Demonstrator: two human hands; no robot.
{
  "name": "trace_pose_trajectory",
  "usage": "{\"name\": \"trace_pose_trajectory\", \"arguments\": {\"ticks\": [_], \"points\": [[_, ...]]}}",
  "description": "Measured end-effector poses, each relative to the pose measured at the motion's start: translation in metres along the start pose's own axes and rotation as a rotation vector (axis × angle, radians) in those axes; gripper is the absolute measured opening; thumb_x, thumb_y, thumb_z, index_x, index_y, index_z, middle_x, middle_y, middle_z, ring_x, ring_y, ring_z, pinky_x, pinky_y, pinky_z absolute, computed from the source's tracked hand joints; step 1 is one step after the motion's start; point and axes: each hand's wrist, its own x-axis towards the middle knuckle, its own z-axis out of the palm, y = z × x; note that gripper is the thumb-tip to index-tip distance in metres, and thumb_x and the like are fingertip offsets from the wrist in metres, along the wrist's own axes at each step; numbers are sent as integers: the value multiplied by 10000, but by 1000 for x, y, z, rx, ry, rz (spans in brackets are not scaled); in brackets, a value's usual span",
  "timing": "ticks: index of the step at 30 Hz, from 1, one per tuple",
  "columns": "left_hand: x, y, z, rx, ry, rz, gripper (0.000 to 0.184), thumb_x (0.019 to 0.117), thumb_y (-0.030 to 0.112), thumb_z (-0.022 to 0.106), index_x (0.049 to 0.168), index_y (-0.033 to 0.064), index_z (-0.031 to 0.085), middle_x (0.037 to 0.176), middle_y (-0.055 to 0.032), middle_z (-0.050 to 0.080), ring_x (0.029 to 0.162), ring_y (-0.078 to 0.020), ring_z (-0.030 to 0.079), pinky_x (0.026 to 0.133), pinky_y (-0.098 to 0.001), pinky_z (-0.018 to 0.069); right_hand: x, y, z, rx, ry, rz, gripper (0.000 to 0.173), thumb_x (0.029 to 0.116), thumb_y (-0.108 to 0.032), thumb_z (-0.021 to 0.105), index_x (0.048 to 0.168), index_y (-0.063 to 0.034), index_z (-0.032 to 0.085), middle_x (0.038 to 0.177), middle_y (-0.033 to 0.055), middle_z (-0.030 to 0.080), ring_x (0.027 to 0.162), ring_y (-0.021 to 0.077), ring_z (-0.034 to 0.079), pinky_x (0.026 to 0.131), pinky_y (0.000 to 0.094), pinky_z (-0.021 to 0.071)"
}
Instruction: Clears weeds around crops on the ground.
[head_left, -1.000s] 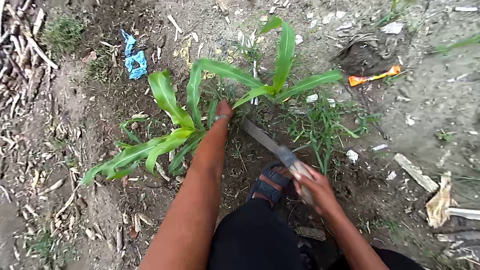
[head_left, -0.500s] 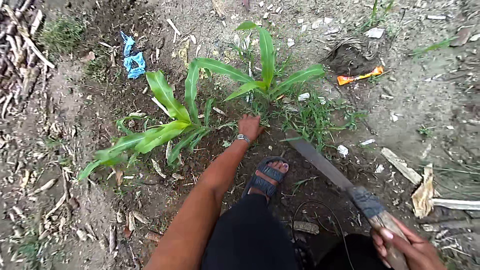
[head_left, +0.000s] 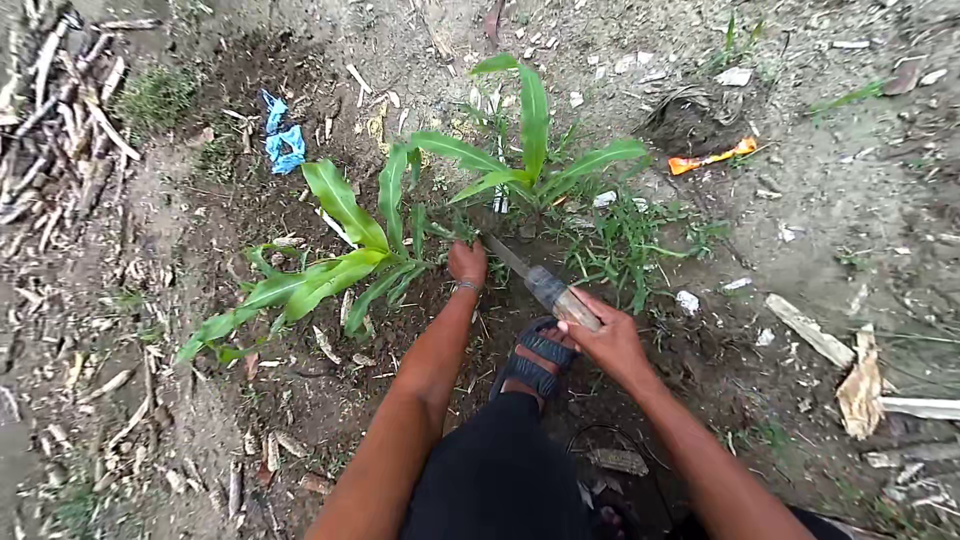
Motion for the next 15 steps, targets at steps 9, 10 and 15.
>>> {"name": "trace_pose_trajectory", "arguments": {"ticks": [9,10,15], "points": [[-5,-38,-16,-2,-57,216,474,1056,298,576,1375,-53,585,1283,-348,633,1250,-514,592,1058,-685,446,-168,22,-104,593,141,334,500,933,-103,572,1426,-48,504,708,20,692,506,131,629,433,278,535],[-6,-29,-11,20,-87,253,452,1047,260,588,1398,-24,589,1307,-336,631,1263,-507,588,1068,-681,441,-164,22,-100,592,155,352,508,935,-106,572,1432,-37,498,712,31,689,503,134,625,425,279,529],[-2,30,19,338,-238,233,475,1064,338,526,1325,-50,602,1330,-308,626,1279,-469,595,1039,-670,463,-55,36,-29,487,189,337,587,928,-96,669,1465,49,481,764,108,678,529,160,617,462,301,543]]}}
